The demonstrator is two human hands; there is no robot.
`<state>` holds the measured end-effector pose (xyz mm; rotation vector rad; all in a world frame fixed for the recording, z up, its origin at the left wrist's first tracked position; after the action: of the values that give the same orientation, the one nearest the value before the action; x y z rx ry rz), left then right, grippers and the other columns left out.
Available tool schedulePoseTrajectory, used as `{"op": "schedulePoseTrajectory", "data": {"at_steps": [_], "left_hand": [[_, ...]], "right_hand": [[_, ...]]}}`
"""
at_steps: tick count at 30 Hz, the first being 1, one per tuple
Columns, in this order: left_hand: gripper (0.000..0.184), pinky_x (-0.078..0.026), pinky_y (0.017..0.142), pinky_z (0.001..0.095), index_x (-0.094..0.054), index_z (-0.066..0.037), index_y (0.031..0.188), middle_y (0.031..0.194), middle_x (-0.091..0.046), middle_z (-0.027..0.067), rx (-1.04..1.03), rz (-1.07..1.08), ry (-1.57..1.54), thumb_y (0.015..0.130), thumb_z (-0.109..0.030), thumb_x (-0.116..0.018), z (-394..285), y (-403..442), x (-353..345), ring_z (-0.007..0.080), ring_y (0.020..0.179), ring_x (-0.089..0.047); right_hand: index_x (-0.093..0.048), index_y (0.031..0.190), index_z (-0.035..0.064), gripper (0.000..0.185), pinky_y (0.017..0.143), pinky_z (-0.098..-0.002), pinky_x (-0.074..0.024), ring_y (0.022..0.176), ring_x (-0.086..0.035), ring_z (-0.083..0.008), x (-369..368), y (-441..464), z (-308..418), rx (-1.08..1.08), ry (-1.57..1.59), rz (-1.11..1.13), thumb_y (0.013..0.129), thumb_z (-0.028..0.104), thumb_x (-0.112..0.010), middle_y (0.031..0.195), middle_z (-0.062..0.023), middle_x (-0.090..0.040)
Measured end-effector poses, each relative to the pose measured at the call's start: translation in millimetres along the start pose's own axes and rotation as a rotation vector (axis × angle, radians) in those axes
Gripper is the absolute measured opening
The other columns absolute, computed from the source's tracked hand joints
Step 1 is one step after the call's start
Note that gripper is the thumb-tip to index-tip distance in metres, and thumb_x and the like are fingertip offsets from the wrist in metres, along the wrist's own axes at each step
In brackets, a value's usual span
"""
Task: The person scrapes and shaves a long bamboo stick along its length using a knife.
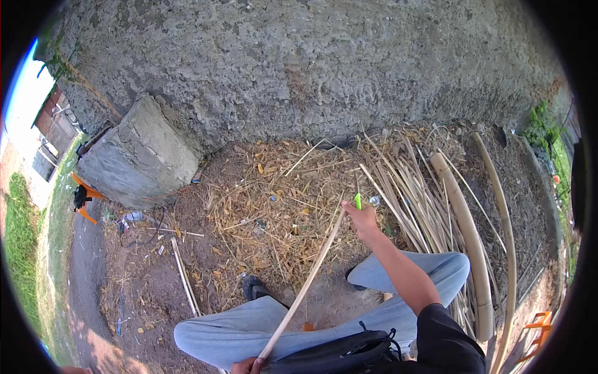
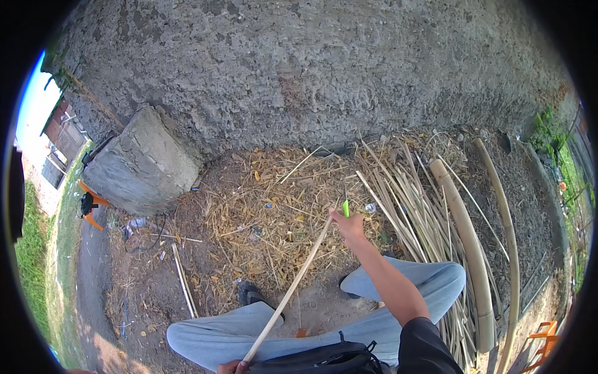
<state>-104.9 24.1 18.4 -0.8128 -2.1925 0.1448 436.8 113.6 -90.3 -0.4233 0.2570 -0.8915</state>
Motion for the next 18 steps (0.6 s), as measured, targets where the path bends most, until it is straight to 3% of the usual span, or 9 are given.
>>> {"op": "schedulePoseTrajectory", "data": {"at_steps": [3, 8, 10, 14, 16, 18], "left_hand": [[0.039, -0.052, 0.071, 0.0419, -0.072, -0.003, 0.108, 0.083, -0.071, 0.0176, 0.103, 0.085, 0.059, 0.106, -0.034, -0.049, 3.3, -2.5, -5.3, 0.0322, 0.078, -0.07], [0.037, -0.052, 0.069, 0.0418, -0.073, -0.007, 0.111, 0.081, -0.071, 0.0165, 0.089, 0.023, 0.146, 0.106, -0.033, -0.048, 32.5, -7.7, -15.7, 0.0327, 0.076, -0.069], [0.038, -0.052, 0.069, 0.0416, -0.073, -0.007, 0.111, 0.081, -0.071, 0.0165, 0.092, 0.029, 0.145, 0.106, -0.033, -0.047, 31.1, -7.3, -15.3, 0.0313, 0.076, -0.069], [0.039, -0.052, 0.068, 0.0404, -0.073, -0.005, 0.106, 0.079, -0.07, 0.0159, 0.045, -0.003, 0.073, 0.106, -0.034, -0.048, 34.8, -4.5, -14.4, 0.0277, 0.074, -0.07], [0.039, -0.051, 0.067, 0.04, -0.073, -0.005, 0.104, 0.077, -0.07, 0.0156, 0.052, 0.006, 0.051, 0.106, -0.035, -0.048, 23.5, -1.8, -9.7, 0.0275, 0.072, -0.069], [0.039, -0.051, 0.066, 0.0395, -0.073, -0.005, 0.101, 0.076, -0.07, 0.0152, 0.058, 0.014, 0.034, 0.106, -0.035, -0.049, 19.8, -0.3, -7.7, 0.0273, 0.07, -0.069]], "right_hand": [[-0.068, 0.092, -0.0011, 0.029, 0.039, -0.0281, -0.0234, 0.045, -0.034, -0.0048, 0.5, 6.1, -3.7, 0.044, -0.017, -0.088, 0.086, 0.023, -0.083, 0.062, 0.0023, -0.051], [-0.072, 0.088, -0.0037, 0.028, 0.043, -0.0278, -0.0318, 0.05, -0.045, -0.0071, 8.4, -2.6, 7.5, 0.139, -0.024, -0.185, 0.085, 0.022, -0.083, 0.066, -0.0058, -0.065], [-0.073, 0.086, -0.0037, 0.03, 0.046, -0.0266, -0.0354, 0.053, -0.05, -0.0088, 9.6, -2.4, 9.5, 0.141, -0.178, -0.142, 0.086, 0.025, -0.082, 0.075, -0.0105, -0.071], [-0.07, 0.082, -0.0007, 0.031, 0.043, -0.0261, -0.0324, 0.05, -0.047, -0.0076, 17.9, -7.5, 16.8, 0.104, -0.159, -0.091, 0.089, 0.029, -0.078, 0.071, -0.0063, -0.067], [-0.066, 0.076, 0.0039, 0.032, 0.04, -0.0257, -0.0274, 0.046, -0.041, -0.006, 15.5, -5.1, 1.8, -0.065, 0.114, 0.033, 0.092, 0.03, -0.075, 0.066, -0.0028, -0.061], [-0.063, 0.074, 0.0054, 0.032, 0.039, -0.0255, -0.0252, 0.045, -0.039, -0.0055, 18.2, -5.2, 0.0, -0.102, 0.186, 0.052, 0.092, 0.029, -0.075, 0.063, -0.0011, -0.057]]}}
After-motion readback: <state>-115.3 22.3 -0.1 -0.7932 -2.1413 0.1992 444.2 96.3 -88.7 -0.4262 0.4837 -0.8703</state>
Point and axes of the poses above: each hand's wrist, its own y-axis towards the middle knuckle, its own x-axis out of the back of the hand, z = x × y, the point moved 10 cm from there along y, towards the middle knuckle
